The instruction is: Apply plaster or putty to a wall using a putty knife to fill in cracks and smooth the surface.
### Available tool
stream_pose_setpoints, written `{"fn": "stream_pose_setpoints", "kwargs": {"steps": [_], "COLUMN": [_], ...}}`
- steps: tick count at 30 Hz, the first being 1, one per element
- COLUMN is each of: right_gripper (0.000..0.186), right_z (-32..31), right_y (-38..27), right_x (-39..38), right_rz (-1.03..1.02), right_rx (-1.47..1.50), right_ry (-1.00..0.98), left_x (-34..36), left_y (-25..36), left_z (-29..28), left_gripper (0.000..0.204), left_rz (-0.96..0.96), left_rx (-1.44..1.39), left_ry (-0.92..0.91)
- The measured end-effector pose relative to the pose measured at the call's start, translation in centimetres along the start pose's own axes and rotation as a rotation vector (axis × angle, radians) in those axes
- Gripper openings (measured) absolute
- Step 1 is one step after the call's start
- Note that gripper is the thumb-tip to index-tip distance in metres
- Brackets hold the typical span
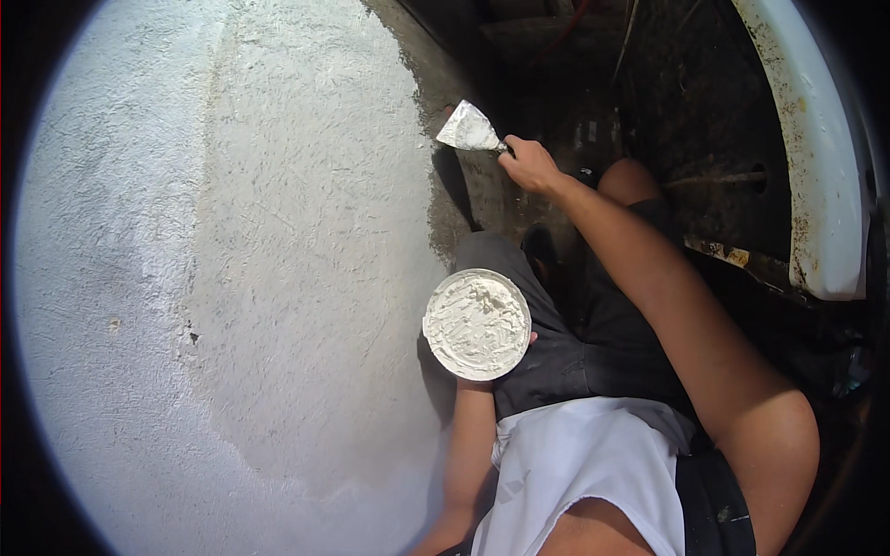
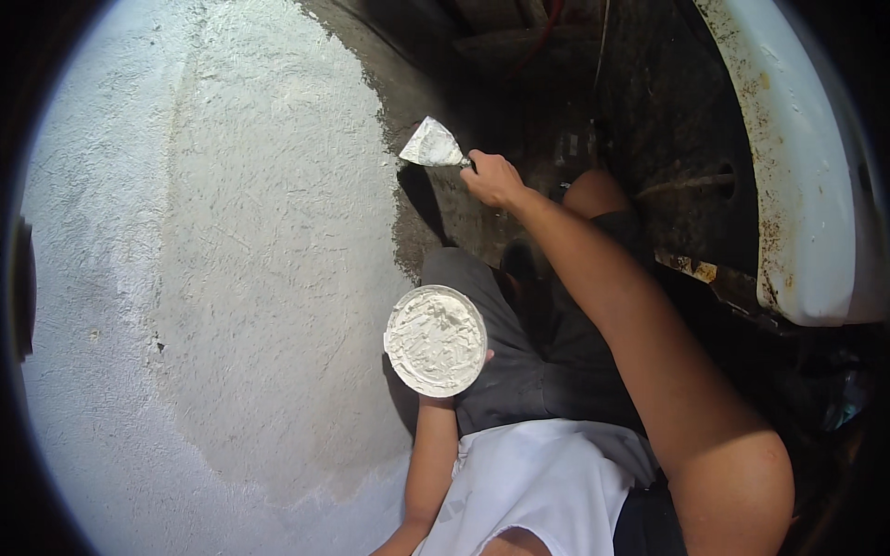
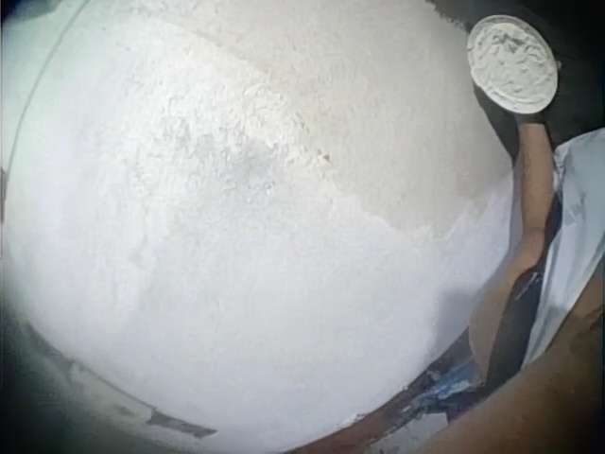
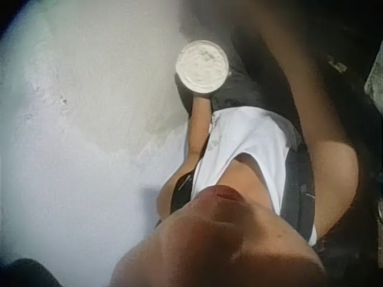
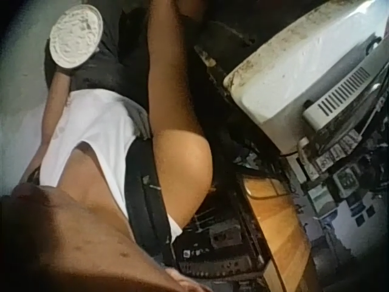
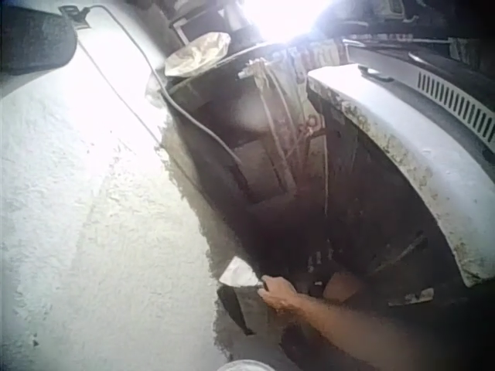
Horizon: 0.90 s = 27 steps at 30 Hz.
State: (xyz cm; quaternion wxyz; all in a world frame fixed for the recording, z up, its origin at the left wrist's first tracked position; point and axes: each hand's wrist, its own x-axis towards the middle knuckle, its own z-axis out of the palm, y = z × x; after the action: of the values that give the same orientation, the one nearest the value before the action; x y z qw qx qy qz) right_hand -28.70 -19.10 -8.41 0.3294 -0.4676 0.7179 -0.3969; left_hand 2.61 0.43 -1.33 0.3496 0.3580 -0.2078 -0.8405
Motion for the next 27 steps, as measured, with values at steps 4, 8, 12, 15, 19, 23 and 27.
{"fn": "stream_pose_setpoints", "kwargs": {"steps": [4,8,12,15,19,23,27], "right_gripper": [0.038,0.041,0.037,0.038,0.035,0.033,0.029], "right_z": [-2.4,-2.4,0.5,2.9,2.8,1.2,2.9], "right_y": [-1.2,-1.7,-1.5,-0.4,1.7,1.3,-1.5], "right_x": [-0.9,-0.7,0.5,1.4,1.8,1.3,1.5], "right_rz": [-0.202,-0.339,-0.437,-0.355,-0.267,-0.259,-0.420], "right_rx": [-0.230,-0.256,-0.260,-0.301,-0.377,-0.316,-0.139], "right_ry": [-0.133,-0.150,-0.164,-0.270,-0.281,-0.257,-0.220], "left_x": [-0.1,-0.2,-0.2,-0.4,-0.4,-0.1,0.1], "left_y": [-0.3,-0.2,-0.2,-0.3,-0.1,0.0,-0.5], "left_z": [-0.1,-0.9,-1.4,-1.6,-1.6,-1.3,-1.5], "left_gripper": [0.105,0.108,0.108,0.107,0.107,0.107,0.110], "left_rz": [0.073,0.056,0.015,-0.003,-0.020,-0.035,-0.016], "left_rx": [0.008,0.105,0.059,0.058,0.049,0.037,0.045], "left_ry": [-0.052,-0.021,-0.018,-0.015,-0.011,-0.023,-0.026]}}
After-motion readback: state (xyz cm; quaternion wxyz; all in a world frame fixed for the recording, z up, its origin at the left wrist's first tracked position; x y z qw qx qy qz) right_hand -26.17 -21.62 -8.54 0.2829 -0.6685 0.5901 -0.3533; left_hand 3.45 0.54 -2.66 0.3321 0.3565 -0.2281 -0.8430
